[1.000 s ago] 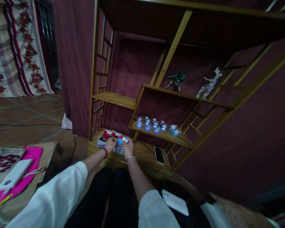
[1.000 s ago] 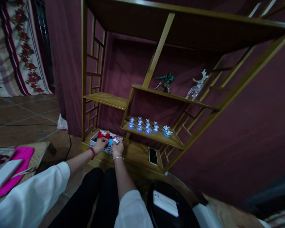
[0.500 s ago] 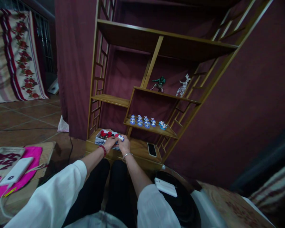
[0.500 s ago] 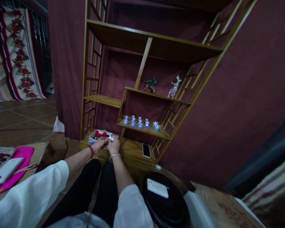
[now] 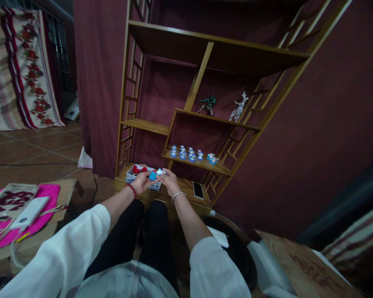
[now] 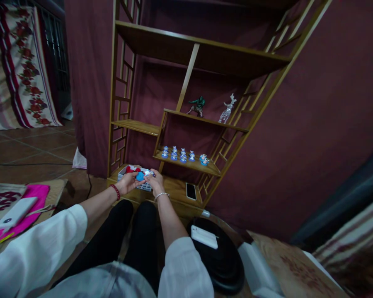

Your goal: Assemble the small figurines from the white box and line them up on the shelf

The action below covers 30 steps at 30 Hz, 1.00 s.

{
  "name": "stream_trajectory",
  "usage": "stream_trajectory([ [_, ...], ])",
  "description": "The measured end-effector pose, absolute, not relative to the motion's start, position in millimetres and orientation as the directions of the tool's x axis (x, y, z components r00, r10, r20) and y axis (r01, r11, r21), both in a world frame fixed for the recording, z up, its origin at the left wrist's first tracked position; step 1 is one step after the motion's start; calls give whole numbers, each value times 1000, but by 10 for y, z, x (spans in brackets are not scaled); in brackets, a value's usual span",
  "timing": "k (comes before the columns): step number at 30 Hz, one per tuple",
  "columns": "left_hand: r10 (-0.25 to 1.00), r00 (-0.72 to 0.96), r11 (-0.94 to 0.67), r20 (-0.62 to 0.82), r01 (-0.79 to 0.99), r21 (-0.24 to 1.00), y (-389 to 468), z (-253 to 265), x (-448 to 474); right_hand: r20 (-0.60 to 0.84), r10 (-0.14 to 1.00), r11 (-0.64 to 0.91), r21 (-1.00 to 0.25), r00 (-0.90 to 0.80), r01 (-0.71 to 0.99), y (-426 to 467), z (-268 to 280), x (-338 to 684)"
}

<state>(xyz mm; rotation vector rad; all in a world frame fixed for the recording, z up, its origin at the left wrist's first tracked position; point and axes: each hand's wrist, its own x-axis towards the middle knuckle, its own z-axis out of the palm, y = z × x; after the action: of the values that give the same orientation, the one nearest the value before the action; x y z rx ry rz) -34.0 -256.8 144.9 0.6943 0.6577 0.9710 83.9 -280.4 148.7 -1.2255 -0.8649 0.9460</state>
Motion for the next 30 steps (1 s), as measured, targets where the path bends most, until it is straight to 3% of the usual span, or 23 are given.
stream_trajectory([
  [6,859,483,446,-170,-545,710,-2666,1488,-266,32,931,79,-990,364,-116,-2980,1648,935],
  [19,847,506,477,-166,-582,659,-2731,1596,-303,91,983,104,-992,159,-77,-3135,1763,1100],
  [30,815,567,512,-120,-607,608,-2708,1646,-251,155,974,149,-988,166,48,-3124,1829,1148],
])
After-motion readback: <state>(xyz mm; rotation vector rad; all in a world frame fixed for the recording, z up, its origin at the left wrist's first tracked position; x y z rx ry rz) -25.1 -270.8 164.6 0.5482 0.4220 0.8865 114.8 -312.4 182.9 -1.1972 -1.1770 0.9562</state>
